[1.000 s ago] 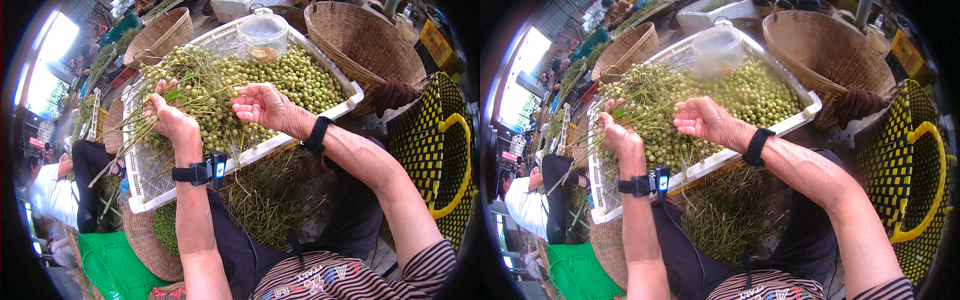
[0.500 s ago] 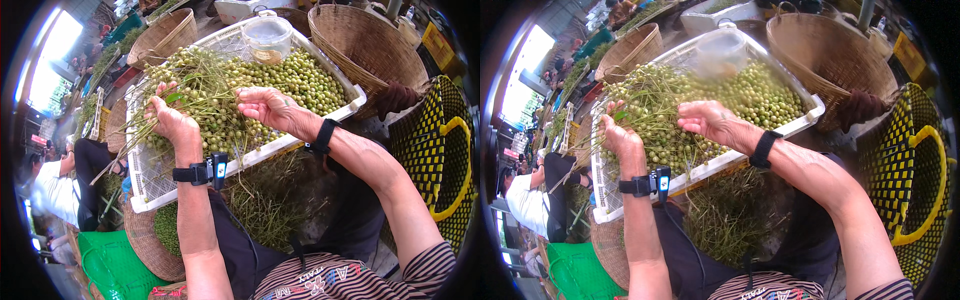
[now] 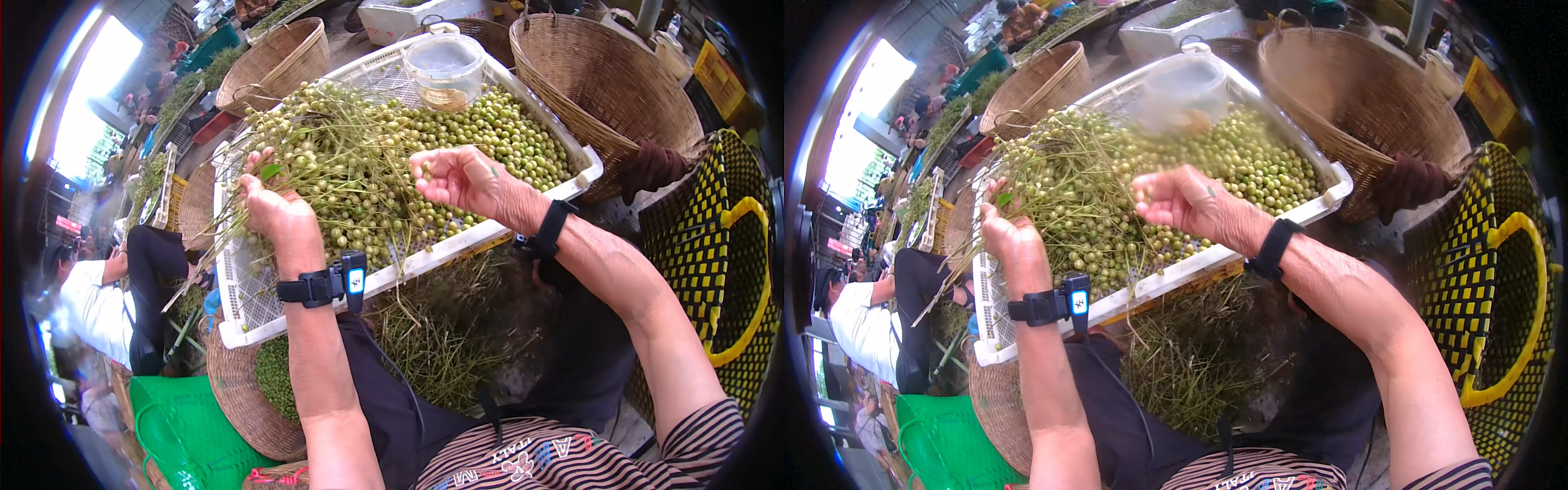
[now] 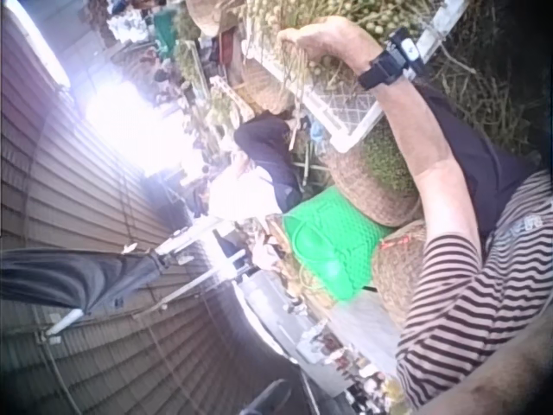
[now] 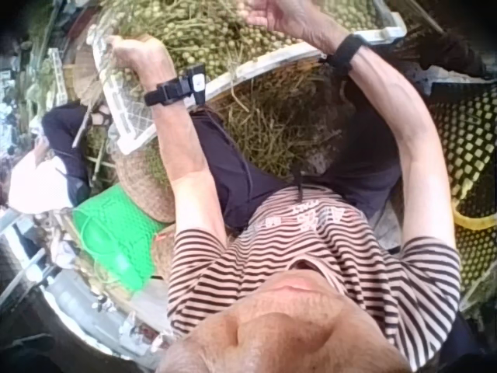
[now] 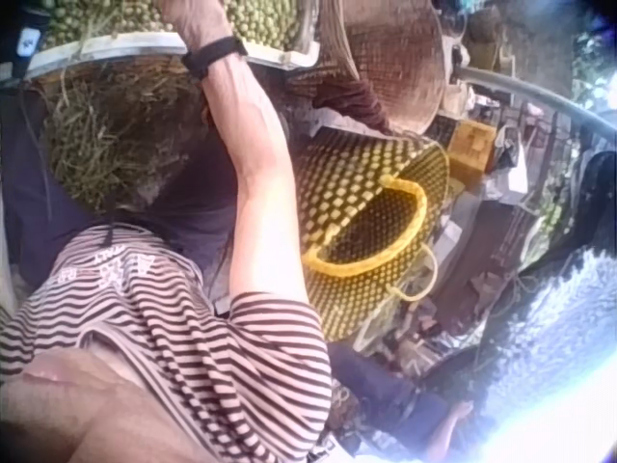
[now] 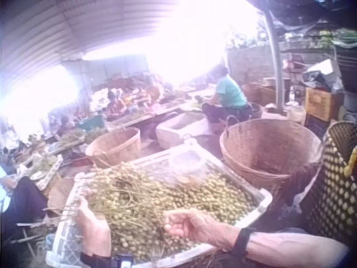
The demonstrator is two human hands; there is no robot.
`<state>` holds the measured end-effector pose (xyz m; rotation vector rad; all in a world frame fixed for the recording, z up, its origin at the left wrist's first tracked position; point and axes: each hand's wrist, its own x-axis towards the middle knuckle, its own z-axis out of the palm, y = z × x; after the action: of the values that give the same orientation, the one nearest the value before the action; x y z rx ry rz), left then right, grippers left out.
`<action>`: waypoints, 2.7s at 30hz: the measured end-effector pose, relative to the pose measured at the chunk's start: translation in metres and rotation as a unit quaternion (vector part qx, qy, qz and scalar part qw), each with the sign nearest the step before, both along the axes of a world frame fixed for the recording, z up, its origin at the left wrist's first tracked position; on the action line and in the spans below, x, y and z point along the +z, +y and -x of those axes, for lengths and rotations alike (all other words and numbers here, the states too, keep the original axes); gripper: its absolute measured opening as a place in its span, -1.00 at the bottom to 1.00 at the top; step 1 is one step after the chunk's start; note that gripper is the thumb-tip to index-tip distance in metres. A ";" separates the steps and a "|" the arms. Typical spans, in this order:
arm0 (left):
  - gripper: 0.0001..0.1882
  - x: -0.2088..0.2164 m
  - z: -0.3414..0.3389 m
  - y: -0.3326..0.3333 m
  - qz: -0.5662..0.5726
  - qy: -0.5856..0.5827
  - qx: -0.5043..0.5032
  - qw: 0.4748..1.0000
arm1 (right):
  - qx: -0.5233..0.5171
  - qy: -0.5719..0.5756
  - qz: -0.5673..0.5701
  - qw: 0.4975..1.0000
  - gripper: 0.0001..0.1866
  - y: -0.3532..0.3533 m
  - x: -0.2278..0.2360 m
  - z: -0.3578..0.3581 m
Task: Picking small green produce/seeds from stems into a tray.
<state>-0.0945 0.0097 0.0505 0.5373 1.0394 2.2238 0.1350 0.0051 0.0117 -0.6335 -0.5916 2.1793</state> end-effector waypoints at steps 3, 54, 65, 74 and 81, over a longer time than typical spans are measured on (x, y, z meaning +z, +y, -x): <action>-0.72 0.000 -0.008 -0.006 -0.001 0.013 -0.043 0.999 | 0.125 0.014 -0.029 0.992 -0.79 -0.012 0.000 0.013; -0.92 -0.026 -0.100 -0.019 0.102 0.119 -0.262 0.952 | -0.176 -0.275 -0.267 0.907 -0.78 0.005 0.013 0.016; -0.81 -0.025 -0.061 -0.005 0.028 0.001 -0.296 0.955 | -0.156 -0.592 -0.342 0.712 -0.75 0.046 -0.015 -0.027; -0.83 -0.018 -0.037 -0.009 0.016 -0.042 -0.317 0.947 | -0.074 -0.381 -0.475 0.790 -0.78 -0.010 0.030 -0.006; -0.80 -0.017 -0.052 -0.009 -0.008 -0.043 -0.331 0.943 | -0.013 -0.302 -0.338 0.891 -0.64 -0.013 0.016 0.010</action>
<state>-0.0430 0.0010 0.0336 0.6728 0.6615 1.6403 0.1249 -0.0079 0.0278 -0.9042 -1.5668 1.5503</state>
